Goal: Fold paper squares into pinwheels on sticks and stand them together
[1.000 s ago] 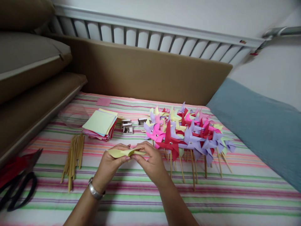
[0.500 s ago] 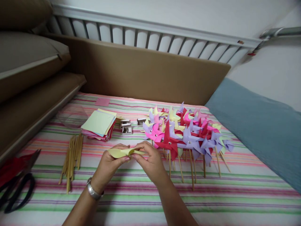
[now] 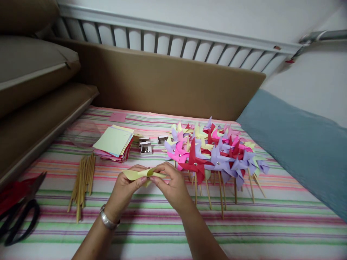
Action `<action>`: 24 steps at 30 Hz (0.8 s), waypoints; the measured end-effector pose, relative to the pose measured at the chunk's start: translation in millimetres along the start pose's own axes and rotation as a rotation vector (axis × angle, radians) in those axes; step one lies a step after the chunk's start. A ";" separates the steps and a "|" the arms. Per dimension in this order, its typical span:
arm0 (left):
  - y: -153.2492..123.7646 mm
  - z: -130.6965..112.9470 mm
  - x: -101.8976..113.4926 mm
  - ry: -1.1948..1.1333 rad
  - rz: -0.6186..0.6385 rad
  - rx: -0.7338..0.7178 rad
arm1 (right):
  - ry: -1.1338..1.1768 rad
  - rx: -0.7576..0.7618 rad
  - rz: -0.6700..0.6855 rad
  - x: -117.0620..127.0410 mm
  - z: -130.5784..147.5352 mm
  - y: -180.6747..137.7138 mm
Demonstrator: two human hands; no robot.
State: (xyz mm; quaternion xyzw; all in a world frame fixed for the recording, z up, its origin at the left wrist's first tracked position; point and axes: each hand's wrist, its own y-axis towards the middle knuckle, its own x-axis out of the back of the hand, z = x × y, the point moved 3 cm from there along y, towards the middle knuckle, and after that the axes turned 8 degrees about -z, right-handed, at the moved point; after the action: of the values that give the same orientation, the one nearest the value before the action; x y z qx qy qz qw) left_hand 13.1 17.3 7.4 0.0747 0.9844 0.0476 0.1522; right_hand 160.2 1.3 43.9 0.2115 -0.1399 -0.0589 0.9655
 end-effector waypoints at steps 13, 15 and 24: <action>-0.9 0.9 -2.8 0.043 -0.011 0.015 | -0.004 -0.018 -0.029 -4.1 -3.1 -1.0; -0.6 3.5 -3.3 0.044 -0.018 0.031 | -0.008 -0.040 -0.036 -5.1 -7.6 -1.4; 2.5 5.8 -6.5 0.014 -0.084 0.139 | 0.000 -0.141 -0.064 -7.8 -22.3 -3.1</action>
State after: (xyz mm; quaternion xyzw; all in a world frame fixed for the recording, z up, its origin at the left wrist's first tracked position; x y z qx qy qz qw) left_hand 21.3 19.1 4.1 0.0432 0.9886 -0.0267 0.1416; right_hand 159.2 8.6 21.2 0.1473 -0.1287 -0.0996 0.9756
